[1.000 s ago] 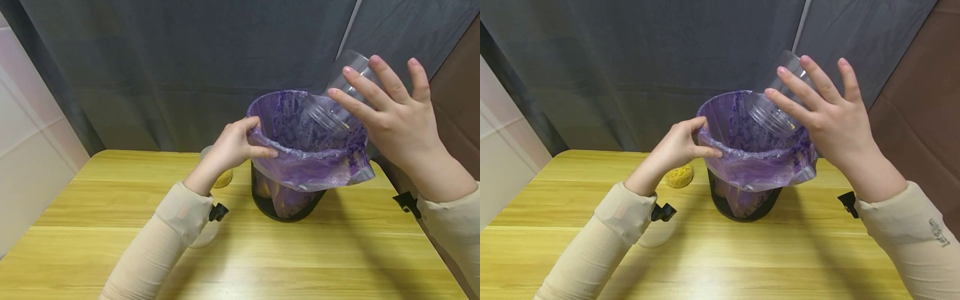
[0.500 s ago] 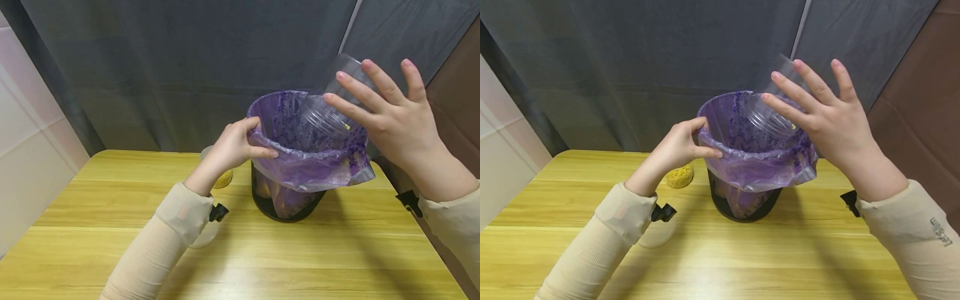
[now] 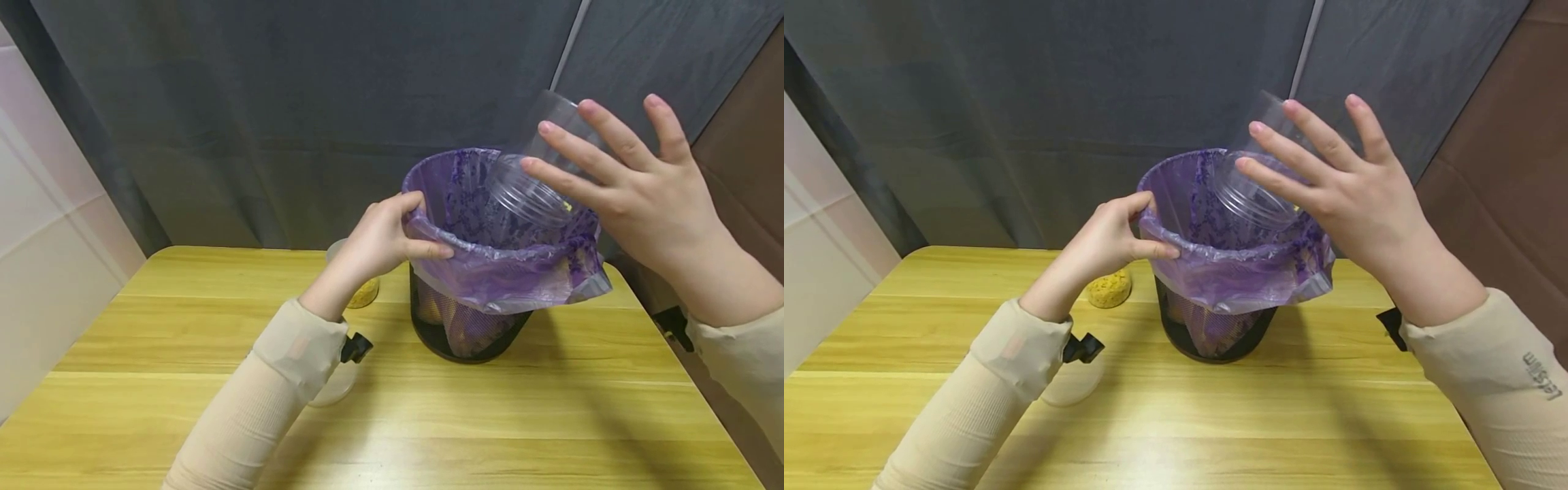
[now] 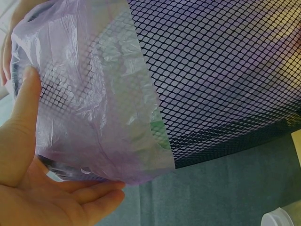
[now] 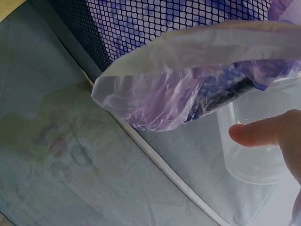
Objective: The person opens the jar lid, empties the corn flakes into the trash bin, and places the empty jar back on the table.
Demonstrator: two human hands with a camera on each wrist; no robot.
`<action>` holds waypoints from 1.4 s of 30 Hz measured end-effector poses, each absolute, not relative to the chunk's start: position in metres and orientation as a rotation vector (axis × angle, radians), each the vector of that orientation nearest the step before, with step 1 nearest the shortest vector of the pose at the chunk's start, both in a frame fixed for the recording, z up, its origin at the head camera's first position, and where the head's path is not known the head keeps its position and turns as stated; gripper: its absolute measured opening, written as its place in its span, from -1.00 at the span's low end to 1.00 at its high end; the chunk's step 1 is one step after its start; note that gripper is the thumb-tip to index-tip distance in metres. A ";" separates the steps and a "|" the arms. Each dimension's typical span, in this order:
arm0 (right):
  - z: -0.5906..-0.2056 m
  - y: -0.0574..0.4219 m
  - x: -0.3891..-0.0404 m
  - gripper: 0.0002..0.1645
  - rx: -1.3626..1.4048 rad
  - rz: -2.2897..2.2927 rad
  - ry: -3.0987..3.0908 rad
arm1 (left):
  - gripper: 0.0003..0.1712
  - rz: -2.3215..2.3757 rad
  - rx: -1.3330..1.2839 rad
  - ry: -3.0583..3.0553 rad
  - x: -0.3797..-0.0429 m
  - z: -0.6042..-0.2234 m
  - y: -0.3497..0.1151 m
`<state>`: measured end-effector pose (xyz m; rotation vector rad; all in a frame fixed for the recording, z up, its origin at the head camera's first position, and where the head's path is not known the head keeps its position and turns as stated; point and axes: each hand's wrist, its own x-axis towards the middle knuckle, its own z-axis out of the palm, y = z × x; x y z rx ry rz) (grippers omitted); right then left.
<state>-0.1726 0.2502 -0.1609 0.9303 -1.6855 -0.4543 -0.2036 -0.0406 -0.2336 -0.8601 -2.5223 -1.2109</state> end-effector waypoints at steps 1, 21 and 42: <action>-0.160 0.250 -0.172 0.18 0.938 -0.467 -1.688 | -0.43 -1.214 -0.860 -2.522 -0.204 -0.234 -0.041; -0.146 0.246 -0.165 0.22 1.110 -0.665 -1.790 | -0.44 -1.223 -0.858 -2.528 -0.204 -0.234 -0.040; -0.140 0.244 -0.165 0.40 1.171 -0.825 -1.776 | -0.43 -1.229 -0.870 -2.514 -0.206 -0.235 -0.039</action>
